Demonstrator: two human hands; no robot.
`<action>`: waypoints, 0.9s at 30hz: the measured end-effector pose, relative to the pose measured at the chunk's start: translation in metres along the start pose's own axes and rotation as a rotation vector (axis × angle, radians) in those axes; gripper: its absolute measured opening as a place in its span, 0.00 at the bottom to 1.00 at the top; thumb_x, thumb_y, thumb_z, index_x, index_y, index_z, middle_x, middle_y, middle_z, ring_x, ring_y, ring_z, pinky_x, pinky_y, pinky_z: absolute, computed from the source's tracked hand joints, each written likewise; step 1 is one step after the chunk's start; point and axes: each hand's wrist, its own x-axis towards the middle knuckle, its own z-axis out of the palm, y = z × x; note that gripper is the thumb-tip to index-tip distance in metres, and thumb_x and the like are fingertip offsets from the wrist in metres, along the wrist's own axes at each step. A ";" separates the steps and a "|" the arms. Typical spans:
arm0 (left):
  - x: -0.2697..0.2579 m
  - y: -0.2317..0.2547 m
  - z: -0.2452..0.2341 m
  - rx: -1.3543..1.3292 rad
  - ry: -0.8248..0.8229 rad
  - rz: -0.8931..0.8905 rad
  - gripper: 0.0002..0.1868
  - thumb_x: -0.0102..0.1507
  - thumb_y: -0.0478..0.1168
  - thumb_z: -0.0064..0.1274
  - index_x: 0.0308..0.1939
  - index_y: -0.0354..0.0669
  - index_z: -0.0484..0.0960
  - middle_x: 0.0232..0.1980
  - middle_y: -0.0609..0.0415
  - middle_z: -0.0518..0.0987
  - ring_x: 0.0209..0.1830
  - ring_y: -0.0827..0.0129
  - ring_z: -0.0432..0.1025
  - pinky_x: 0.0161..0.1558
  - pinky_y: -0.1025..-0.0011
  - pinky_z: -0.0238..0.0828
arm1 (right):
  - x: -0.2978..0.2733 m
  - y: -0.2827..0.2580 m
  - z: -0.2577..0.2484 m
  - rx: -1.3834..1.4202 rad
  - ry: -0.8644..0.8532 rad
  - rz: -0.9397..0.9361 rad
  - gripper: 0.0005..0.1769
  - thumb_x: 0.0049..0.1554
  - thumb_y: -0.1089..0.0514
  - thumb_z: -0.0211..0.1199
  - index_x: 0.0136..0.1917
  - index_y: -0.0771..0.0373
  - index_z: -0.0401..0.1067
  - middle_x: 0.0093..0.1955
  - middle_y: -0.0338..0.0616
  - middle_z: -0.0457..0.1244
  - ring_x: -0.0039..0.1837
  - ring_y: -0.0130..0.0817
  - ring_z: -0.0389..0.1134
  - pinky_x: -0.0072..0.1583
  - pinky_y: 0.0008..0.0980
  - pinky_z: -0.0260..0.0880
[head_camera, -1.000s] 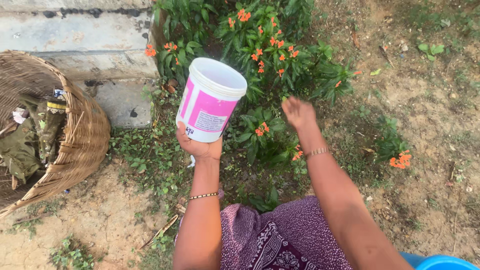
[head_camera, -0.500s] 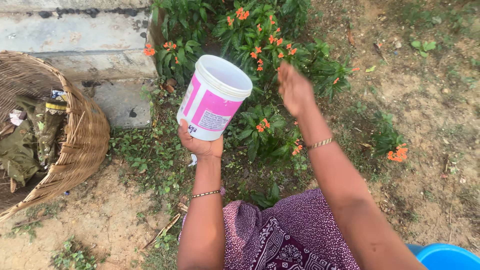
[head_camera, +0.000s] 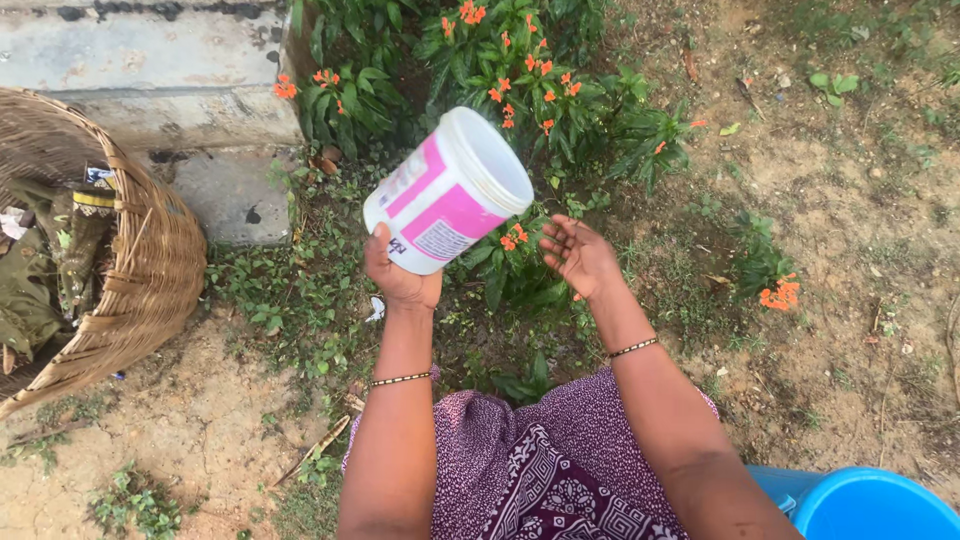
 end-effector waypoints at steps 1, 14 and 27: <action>-0.001 -0.001 0.003 0.001 -0.019 -0.008 0.50 0.55 0.57 0.63 0.76 0.43 0.60 0.72 0.49 0.69 0.74 0.54 0.64 0.75 0.51 0.60 | 0.004 -0.001 -0.003 0.047 -0.021 0.001 0.13 0.67 0.53 0.51 0.61 0.59 0.69 0.52 0.42 0.68 0.52 0.36 0.70 0.49 0.37 0.70; -0.001 -0.026 0.012 0.193 -0.098 -0.132 0.61 0.53 0.53 0.64 0.83 0.41 0.47 0.74 0.42 0.65 0.74 0.52 0.62 0.75 0.55 0.57 | 0.022 -0.003 0.010 0.266 -0.113 0.011 0.19 0.69 0.54 0.44 0.63 0.66 0.68 0.53 0.45 0.69 0.50 0.35 0.71 0.48 0.34 0.74; -0.003 -0.043 0.020 0.323 -0.123 -0.168 0.62 0.50 0.53 0.65 0.82 0.43 0.47 0.74 0.42 0.64 0.76 0.51 0.60 0.76 0.55 0.55 | 0.017 -0.007 0.017 0.466 -0.099 -0.040 0.23 0.68 0.59 0.40 0.69 0.76 0.63 0.62 0.62 0.66 0.60 0.51 0.71 0.61 0.50 0.74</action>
